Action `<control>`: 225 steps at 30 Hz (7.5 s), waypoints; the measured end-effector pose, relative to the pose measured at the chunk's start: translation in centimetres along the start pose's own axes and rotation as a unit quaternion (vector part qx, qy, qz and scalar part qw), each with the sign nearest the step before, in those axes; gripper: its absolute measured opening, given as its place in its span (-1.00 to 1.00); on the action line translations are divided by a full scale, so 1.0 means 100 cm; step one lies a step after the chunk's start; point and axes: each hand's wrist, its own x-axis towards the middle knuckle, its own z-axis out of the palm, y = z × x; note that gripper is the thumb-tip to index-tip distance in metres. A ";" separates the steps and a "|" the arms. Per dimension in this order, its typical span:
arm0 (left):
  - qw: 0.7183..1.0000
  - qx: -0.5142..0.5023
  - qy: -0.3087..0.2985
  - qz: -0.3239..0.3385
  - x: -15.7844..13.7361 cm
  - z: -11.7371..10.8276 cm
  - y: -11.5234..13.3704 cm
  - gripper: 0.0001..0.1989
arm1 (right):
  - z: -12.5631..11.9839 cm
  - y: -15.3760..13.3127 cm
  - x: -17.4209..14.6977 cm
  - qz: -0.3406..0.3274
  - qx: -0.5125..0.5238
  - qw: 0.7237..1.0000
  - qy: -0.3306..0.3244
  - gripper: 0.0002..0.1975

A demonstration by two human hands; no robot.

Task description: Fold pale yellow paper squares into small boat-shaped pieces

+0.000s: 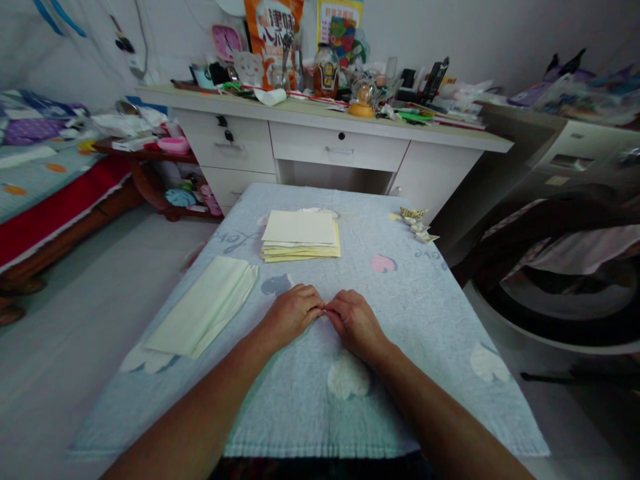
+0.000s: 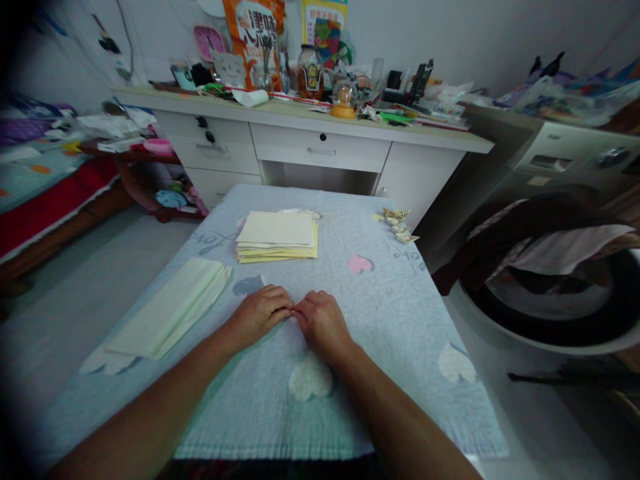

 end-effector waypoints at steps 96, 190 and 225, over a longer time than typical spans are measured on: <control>0.982 0.035 -0.002 -0.186 0.004 -0.001 0.011 -0.89 | 0.000 -0.002 0.009 0.163 -0.055 0.985 -0.028 -0.89; 0.972 -0.002 -0.020 -0.235 0.003 -0.006 0.014 -0.90 | -0.002 -0.007 0.010 0.134 -0.028 0.990 -0.033 -0.88; 0.986 -0.030 0.017 -0.161 0.003 0.005 0.013 -0.76 | -0.001 0.000 0.001 0.115 0.002 0.993 0.009 -0.79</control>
